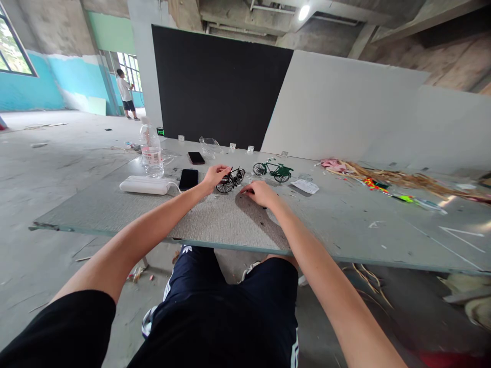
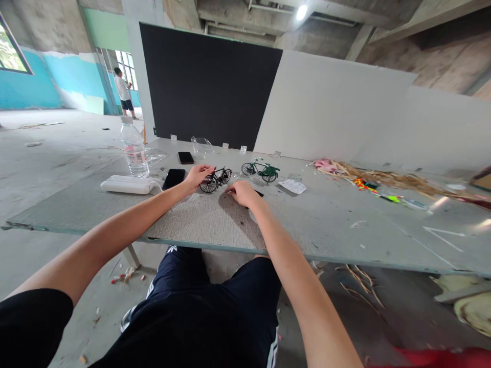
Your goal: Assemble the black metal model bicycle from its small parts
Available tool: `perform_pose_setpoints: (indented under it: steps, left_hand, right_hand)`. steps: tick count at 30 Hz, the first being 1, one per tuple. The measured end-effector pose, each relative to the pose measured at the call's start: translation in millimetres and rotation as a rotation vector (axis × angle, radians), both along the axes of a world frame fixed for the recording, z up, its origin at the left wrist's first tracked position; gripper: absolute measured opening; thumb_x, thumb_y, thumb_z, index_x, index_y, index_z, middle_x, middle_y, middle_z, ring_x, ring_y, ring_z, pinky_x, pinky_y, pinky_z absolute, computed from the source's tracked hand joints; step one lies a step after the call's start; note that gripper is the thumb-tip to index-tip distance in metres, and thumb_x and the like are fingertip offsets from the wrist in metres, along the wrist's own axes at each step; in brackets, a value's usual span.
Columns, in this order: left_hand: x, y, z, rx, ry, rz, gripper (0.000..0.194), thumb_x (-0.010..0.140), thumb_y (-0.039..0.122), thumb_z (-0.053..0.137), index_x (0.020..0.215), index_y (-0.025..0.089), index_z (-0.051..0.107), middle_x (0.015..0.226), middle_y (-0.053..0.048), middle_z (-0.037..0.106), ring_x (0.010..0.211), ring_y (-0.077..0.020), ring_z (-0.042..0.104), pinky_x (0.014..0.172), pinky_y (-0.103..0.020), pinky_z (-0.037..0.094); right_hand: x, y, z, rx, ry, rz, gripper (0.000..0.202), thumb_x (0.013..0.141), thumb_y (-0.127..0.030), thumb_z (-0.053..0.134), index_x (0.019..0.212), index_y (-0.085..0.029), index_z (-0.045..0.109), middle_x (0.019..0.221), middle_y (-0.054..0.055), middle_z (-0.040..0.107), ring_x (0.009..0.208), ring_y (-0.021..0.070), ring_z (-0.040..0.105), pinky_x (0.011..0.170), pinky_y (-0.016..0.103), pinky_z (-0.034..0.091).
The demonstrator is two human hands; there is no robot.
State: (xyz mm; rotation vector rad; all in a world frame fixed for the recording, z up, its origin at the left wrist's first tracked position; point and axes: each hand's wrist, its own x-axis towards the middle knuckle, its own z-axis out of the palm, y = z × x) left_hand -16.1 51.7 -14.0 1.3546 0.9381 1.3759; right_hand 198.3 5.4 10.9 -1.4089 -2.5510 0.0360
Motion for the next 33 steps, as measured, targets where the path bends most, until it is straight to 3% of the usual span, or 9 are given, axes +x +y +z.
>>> perform_pose_setpoints:
  steps: [15,26,33]
  left_hand:
    - [-0.2,-2.4,1.6,0.007,-0.004,0.009,0.026,0.079,0.041,0.077,0.083,0.016,0.069,0.083,-0.005,0.066,0.073,-0.0140,0.057,0.064,-0.025,0.043]
    - [-1.2,-0.9,0.5,0.006,0.027,0.011,0.028,0.080,0.042,0.075,0.087,0.016,0.068,0.087,-0.005,0.067,0.076,-0.0140,0.057,0.067,-0.025,0.044]
    - [-0.2,-1.4,1.2,0.009,0.009,0.001,0.027,0.081,0.041,0.075,0.086,0.015,0.068,0.083,-0.004,0.065,0.072,-0.0126,0.056,0.064,-0.024,0.043]
  right_hand:
    - [-9.4,-3.2,-2.8,-0.009,0.023,-0.004,0.027,0.088,-0.009,0.061,0.097,-0.022,0.082,0.100,0.009,0.079,0.090,0.0286,0.073,0.078,0.034,0.052]
    - [-15.3,-12.1,5.8,-0.039,-0.082,-0.054,0.031,0.091,-0.008,0.056,0.107,-0.019,0.080,0.110,0.011,0.077,0.100,0.0251,0.070,0.087,0.029,0.050]
    - [-13.3,-11.1,3.1,-0.006,-0.054,-0.028,0.032,0.089,-0.004,0.057,0.104,-0.020,0.081,0.102,0.012,0.077,0.093,0.0251,0.071,0.082,0.030,0.050]
